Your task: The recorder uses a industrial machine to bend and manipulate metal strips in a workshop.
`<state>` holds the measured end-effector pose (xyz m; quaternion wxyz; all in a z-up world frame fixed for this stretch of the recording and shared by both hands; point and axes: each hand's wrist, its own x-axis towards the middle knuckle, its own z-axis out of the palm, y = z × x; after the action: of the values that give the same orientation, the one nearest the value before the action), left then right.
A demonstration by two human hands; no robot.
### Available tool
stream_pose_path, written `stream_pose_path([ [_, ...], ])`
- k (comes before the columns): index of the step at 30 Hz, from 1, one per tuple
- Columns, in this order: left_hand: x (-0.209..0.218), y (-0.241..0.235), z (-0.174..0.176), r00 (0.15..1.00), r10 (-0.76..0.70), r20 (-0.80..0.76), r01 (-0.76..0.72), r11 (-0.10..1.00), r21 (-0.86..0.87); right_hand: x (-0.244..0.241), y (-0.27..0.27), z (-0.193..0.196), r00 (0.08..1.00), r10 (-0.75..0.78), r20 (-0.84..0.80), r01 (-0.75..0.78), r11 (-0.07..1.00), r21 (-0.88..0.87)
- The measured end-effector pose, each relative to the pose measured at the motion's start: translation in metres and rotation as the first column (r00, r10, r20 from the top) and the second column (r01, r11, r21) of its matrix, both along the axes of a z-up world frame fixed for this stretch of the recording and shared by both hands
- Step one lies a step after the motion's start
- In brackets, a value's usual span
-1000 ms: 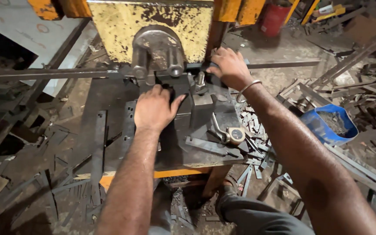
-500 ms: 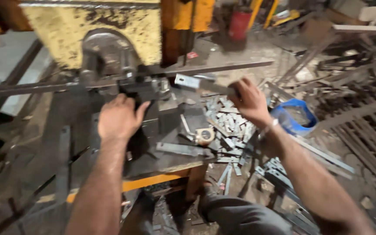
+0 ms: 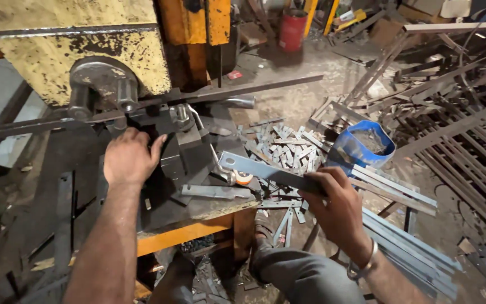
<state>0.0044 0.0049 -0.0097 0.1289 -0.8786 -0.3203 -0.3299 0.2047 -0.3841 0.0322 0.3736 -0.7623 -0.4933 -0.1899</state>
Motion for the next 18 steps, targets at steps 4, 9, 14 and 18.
stream_pose_path([
  [4, 0.0, 0.001, -0.001, 1.0, -0.002, -0.001, 0.002, 1.0, -0.002, -0.012, -0.004, -0.005, 0.994, 0.04, -0.101, -0.038, 0.999, 0.019],
  [9, 0.0, 0.0, 0.002, 1.0, 0.0, -0.024, -0.001, 1.0, -0.021, -0.022, -0.002, -0.009, 0.991, 0.069, -0.116, -0.064, 0.997, 0.046],
  [14, -0.001, -0.001, 0.002, 0.999, 0.007, -0.031, -0.009, 0.998, -0.055, -0.029, 0.0, -0.01, 0.979, 0.099, -0.179, -0.091, 0.995, 0.051],
  [18, 0.0, 0.0, 0.002, 1.0, -0.003, -0.013, 0.002, 0.999, -0.04, -0.033, 0.001, -0.01, 0.986, 0.089, -0.143, -0.085, 0.996, 0.03],
])
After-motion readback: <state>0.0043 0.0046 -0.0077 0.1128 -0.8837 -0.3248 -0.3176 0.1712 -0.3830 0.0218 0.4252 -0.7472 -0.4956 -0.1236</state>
